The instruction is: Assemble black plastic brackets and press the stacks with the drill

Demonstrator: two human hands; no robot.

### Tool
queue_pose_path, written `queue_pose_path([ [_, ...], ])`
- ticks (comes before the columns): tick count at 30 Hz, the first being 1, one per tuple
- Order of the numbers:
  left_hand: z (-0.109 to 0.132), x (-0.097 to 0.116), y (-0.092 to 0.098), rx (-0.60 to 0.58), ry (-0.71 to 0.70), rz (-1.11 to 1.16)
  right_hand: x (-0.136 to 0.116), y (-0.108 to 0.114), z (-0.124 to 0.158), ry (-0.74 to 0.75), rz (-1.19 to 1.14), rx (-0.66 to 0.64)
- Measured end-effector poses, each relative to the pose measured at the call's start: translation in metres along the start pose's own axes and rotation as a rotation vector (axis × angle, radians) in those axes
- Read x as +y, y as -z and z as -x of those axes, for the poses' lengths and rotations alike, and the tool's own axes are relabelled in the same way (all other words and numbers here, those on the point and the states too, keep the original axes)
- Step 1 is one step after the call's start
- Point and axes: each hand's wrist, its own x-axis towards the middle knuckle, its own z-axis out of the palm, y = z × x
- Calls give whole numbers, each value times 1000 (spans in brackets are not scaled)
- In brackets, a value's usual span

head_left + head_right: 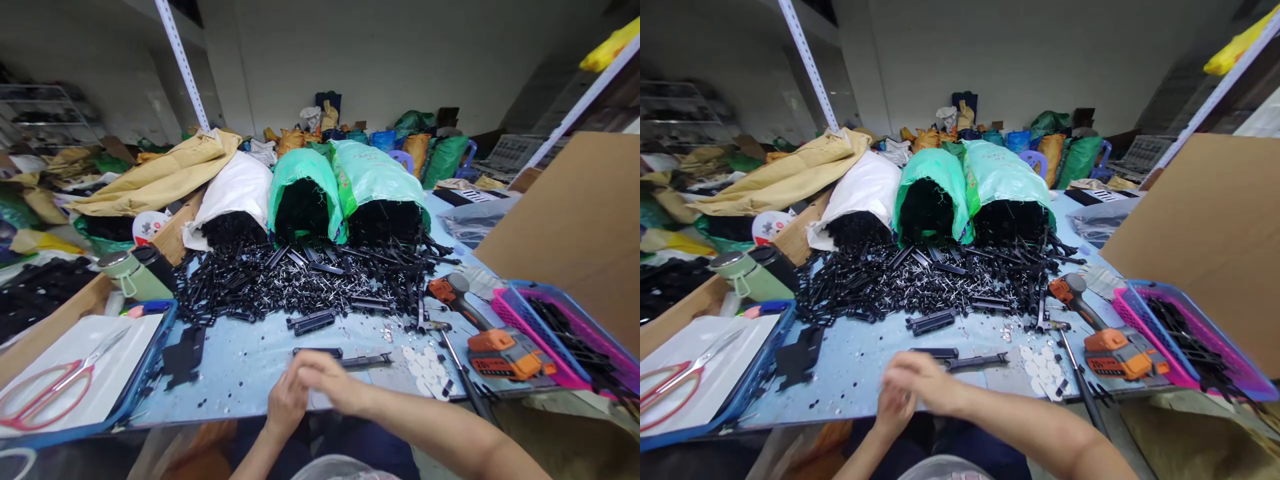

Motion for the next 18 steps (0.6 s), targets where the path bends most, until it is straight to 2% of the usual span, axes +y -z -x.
queue_pose_path([
  [1, -2, 1, 2, 11, -118, 7, 17, 18, 14, -20, 182, 141],
  [3, -10, 4, 4, -25, -480, -72, 55, 54, 46, -67, 630, 385],
  [5, -25, 11, 3, -98, -753, -189, 92, 80, 73, -95, 967, 401],
  [6, -34, 16, 1, -154, -808, -237, 107, 87, 83, -117, 1086, 373],
  [9, -60, 32, -5, -275, -800, -331, 133, 94, 94, -185, 1289, 289],
  [12, -71, 44, -2, -301, -670, -333, 127, 95, 86, -208, 1305, 307],
  [15, -55, 52, 12, -256, -575, -123, 94, 95, 81, -69, 1059, 261],
  [18, -20, 67, 28, -167, -629, 355, 53, 83, 85, 138, 629, 200],
])
